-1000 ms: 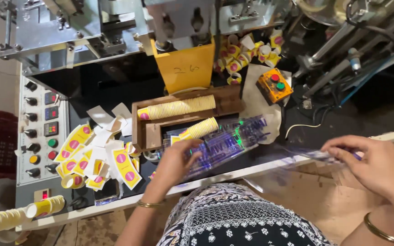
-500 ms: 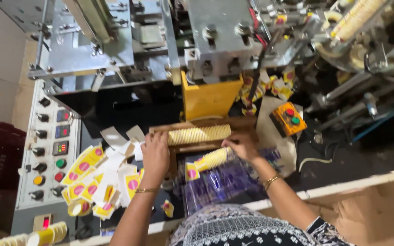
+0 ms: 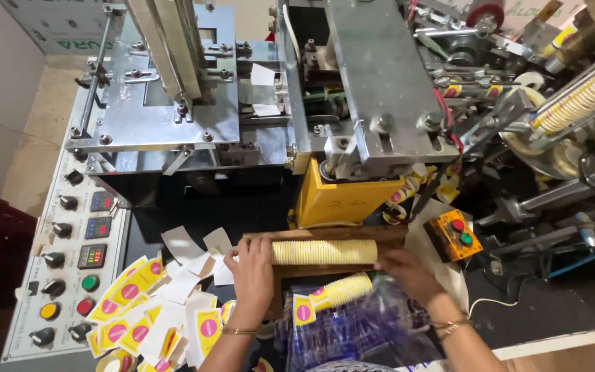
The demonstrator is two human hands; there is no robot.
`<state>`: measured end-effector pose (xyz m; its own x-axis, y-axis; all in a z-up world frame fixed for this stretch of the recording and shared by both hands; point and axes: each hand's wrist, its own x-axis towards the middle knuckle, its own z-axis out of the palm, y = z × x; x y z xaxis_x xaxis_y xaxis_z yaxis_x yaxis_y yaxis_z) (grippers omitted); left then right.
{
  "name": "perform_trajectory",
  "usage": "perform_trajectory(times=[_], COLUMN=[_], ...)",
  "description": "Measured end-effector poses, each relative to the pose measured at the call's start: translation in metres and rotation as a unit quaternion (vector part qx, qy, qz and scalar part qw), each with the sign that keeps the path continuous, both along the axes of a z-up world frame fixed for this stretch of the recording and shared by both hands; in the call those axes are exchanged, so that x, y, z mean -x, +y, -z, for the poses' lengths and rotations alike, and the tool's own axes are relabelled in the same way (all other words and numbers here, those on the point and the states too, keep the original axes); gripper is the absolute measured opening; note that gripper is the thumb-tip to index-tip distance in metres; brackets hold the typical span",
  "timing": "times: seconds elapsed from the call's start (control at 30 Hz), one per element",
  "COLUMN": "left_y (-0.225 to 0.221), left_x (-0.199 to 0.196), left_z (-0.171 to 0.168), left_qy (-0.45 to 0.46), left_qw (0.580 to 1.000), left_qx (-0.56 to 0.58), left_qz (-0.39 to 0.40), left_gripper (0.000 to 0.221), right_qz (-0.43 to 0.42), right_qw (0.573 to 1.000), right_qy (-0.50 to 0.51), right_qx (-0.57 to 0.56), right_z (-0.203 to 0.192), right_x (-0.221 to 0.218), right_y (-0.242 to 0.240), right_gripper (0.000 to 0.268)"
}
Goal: Packing stacks of manufactured paper cups into plastic sleeves and applying stickers.
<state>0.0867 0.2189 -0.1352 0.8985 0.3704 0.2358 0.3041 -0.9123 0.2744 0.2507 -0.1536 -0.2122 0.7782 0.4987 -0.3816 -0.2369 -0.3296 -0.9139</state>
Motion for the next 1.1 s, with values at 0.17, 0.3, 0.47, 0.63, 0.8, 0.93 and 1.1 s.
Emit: perform_trajectory(times=[0.17,0.3,0.47,0.63,0.8,0.93,1.1], left_y=[-0.008,-0.046,-0.084,-0.11,-0.151,-0.188,-0.224], left_x=[0.003,0.003,-0.005,-0.003,0.001,0.008,0.015], left_z=[-0.01,-0.053,-0.053,-0.123,-0.18,-0.215,-0.233], left_qy=[-0.207,-0.202,-0.129,-0.022,-0.003,0.015,0.067], left_qw=[0.939,0.342,0.368,0.454,0.461,0.472,0.492], left_qx=[0.272,0.917,0.911,0.877,0.85,0.841,0.828], left_qz=[0.043,0.033,0.133,0.157,0.256,0.264,0.261], left_gripper=[0.056,0.054,0.058,0.062,0.063,0.064,0.061], right_qz=[-0.129,-0.309,-0.28,-0.031,0.129,0.193,0.251], right_qw=[0.967,0.937,0.941,0.859,0.84,0.808,0.763], right_qy=[-0.005,-0.057,-0.057,-0.5,-0.511,-0.545,-0.594], right_qx=[-0.218,-0.153,-0.181,0.108,0.128,0.115,0.037], right_z=[-0.149,-0.255,-0.274,-0.289,-0.309,-0.318,-0.317], right_x=[0.045,0.129,0.172,0.146,0.125,0.118,0.109], right_y=[0.022,0.045,0.027,-0.027,-0.049,-0.037,-0.023], right_gripper=[0.014,0.003,0.008,0.012,0.009,0.02,0.022])
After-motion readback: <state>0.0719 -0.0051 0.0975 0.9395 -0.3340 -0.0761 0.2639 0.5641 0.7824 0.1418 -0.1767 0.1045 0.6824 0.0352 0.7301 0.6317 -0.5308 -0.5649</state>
